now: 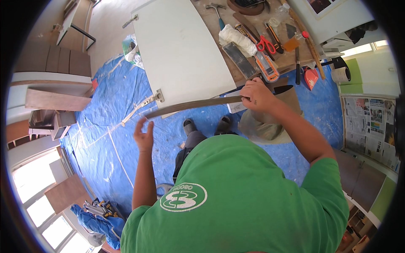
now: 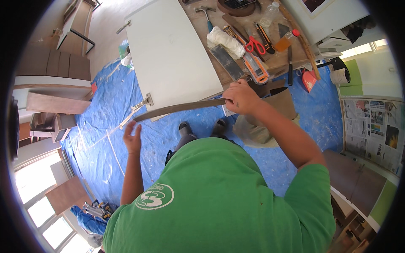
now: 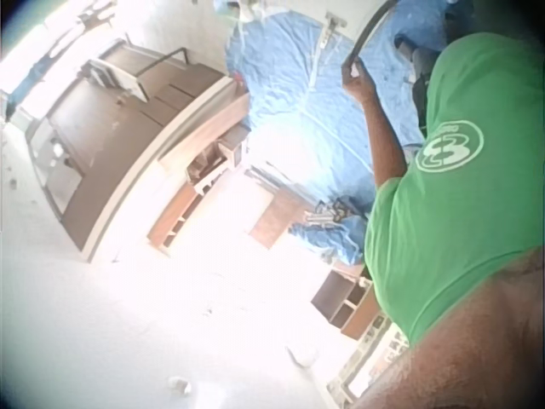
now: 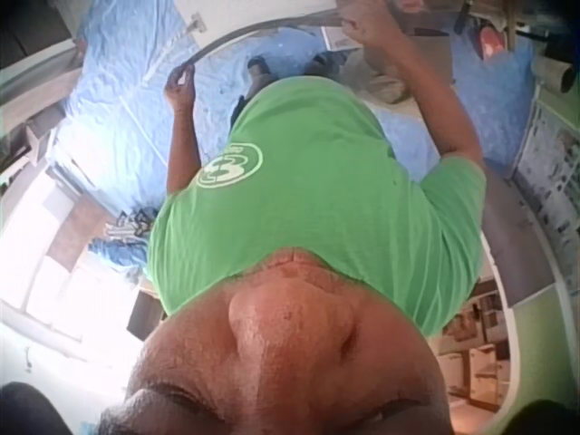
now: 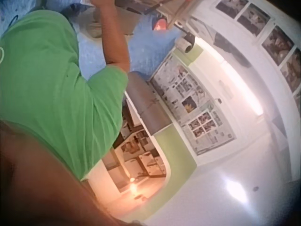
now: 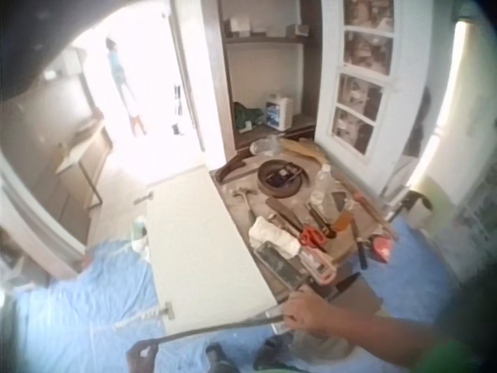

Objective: The person applies a strip of brown edge banding to the edge of a white cabinet door. They use scissors to trim the banding, a sanding block to smooth the edge, and a liquid from a bottle to assist adhesion. The person repeatedly aligns, presses, and trims the banding along the door edge.

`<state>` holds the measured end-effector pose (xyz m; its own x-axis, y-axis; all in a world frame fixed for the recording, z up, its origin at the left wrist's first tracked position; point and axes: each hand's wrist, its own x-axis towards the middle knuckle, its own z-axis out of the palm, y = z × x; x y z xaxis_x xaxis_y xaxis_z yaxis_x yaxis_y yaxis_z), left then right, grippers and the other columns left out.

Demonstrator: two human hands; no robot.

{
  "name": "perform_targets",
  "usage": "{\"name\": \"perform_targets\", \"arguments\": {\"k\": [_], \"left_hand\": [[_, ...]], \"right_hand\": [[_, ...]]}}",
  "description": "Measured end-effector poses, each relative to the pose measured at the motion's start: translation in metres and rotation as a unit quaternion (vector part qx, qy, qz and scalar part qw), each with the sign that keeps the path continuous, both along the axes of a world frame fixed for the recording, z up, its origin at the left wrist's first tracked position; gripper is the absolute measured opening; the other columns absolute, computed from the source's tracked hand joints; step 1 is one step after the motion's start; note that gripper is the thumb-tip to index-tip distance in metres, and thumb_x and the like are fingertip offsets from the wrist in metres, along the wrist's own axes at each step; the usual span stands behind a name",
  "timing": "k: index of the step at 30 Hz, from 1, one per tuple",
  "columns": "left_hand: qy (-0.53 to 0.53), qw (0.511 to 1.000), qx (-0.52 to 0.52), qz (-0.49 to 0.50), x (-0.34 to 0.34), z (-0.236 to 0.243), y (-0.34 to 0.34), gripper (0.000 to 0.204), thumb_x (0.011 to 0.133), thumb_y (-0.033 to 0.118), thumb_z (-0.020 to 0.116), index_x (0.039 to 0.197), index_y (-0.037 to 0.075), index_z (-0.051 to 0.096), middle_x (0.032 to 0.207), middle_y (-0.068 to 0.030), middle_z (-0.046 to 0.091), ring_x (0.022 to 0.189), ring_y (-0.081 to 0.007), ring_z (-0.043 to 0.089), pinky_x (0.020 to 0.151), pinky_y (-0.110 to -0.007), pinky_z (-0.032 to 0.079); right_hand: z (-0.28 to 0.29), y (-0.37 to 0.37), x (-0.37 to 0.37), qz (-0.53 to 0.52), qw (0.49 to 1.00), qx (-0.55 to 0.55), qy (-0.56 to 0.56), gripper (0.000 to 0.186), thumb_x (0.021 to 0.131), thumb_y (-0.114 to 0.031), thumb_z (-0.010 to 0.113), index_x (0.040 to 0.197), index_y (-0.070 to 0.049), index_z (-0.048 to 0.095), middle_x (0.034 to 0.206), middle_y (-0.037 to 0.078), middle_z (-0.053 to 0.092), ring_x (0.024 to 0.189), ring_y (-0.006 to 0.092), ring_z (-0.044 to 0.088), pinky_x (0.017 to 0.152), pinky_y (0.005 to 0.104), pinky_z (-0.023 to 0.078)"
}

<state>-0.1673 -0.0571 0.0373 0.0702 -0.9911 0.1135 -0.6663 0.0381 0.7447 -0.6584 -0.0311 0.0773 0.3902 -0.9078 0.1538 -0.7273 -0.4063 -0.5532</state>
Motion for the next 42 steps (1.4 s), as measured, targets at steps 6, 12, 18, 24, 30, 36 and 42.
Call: {"name": "perform_targets", "arguments": {"k": [6,12,18,24,30,36,42], "left_hand": [[-0.148,0.926,-0.258,-0.232,-0.118,0.183,-0.033,0.044,0.079,0.008,0.073,0.122,0.003,0.067,0.119,-0.0134,0.071,0.122,-0.0369,0.059,0.111,-0.048,0.041],[-0.126,0.905,-0.094,-0.395,-0.222,0.188,-0.028,0.021,0.081,0.022,0.071,0.093,0.006,0.069,0.092,-0.0112,0.071,0.093,-0.0307,0.066,0.09,-0.044,0.048],[-0.158,0.899,-0.043,-0.406,-0.239,0.183,-0.032,0.024,0.082,0.029,0.069,0.073,0.007,0.062,0.071,-0.0096,0.066,0.068,-0.0319,0.065,0.075,-0.044,0.047],[-0.138,0.909,-0.044,-0.392,-0.244,0.184,-0.03,0.03,0.082,0.033,0.069,0.067,0.008,0.061,0.064,-0.0099,0.065,0.062,-0.0326,0.063,0.073,-0.043,0.047],[-0.129,0.913,-0.058,-0.384,-0.231,0.183,-0.035,0.026,0.078,0.027,0.072,0.065,0.007,0.062,0.062,-0.0108,0.063,0.059,-0.0352,0.061,0.068,-0.044,0.047],[-0.109,0.916,-0.075,-0.378,-0.196,0.186,-0.045,0.03,0.076,0.026,0.072,0.059,0.007,0.057,0.059,-0.0104,0.061,0.056,-0.034,0.058,0.068,-0.042,0.045],[-0.104,0.916,-0.117,-0.37,-0.133,0.183,-0.06,0.028,0.074,0.022,0.071,0.057,0.009,0.053,0.057,-0.0072,0.06,0.054,-0.0292,0.058,0.066,-0.041,0.04]], "right_hand": [[0.088,-0.018,0.023,0.053,0.993,0.108,-0.002,0.014,0.078,-0.019,0.06,0.068,-0.011,0.056,0.068,0.007,0.055,0.078,0.0273,0.058,0.086,0.0415,0.039],[0.137,-0.025,0.044,0.043,0.993,0.107,-0.031,0.014,0.08,-0.021,0.059,0.073,-0.009,0.062,0.069,0.009,0.058,0.079,0.0295,0.06,0.087,0.0428,0.041],[0.138,-0.019,0.038,0.021,0.997,0.074,-0.006,0.019,0.081,-0.025,0.06,0.076,-0.008,0.065,0.073,0.012,0.062,0.081,0.0331,0.062,0.084,0.0464,0.043],[0.145,-0.017,0.039,0.018,0.996,0.086,0.012,0.02,0.082,-0.025,0.059,0.075,-0.007,0.065,0.072,0.013,0.063,0.081,0.0339,0.064,0.083,0.0473,0.044],[0.15,-0.021,0.057,0.001,0.995,0.094,0.013,0.022,0.082,-0.025,0.059,0.078,-0.005,0.067,0.078,0.016,0.067,0.082,0.0366,0.066,0.082,0.0502,0.047],[0.15,-0.031,0.096,-0.007,0.995,0.1,0.019,0.021,0.083,-0.024,0.058,0.08,-0.006,0.068,0.078,0.016,0.068,0.083,0.0373,0.066,0.084,0.0502,0.047],[0.161,-0.038,0.152,0.019,0.997,0.07,0.002,0.024,0.085,-0.026,0.063,0.098,-0.008,0.071,0.092,0.012,0.069,0.102,0.0316,0.064,0.096,0.0477,0.044]]}}
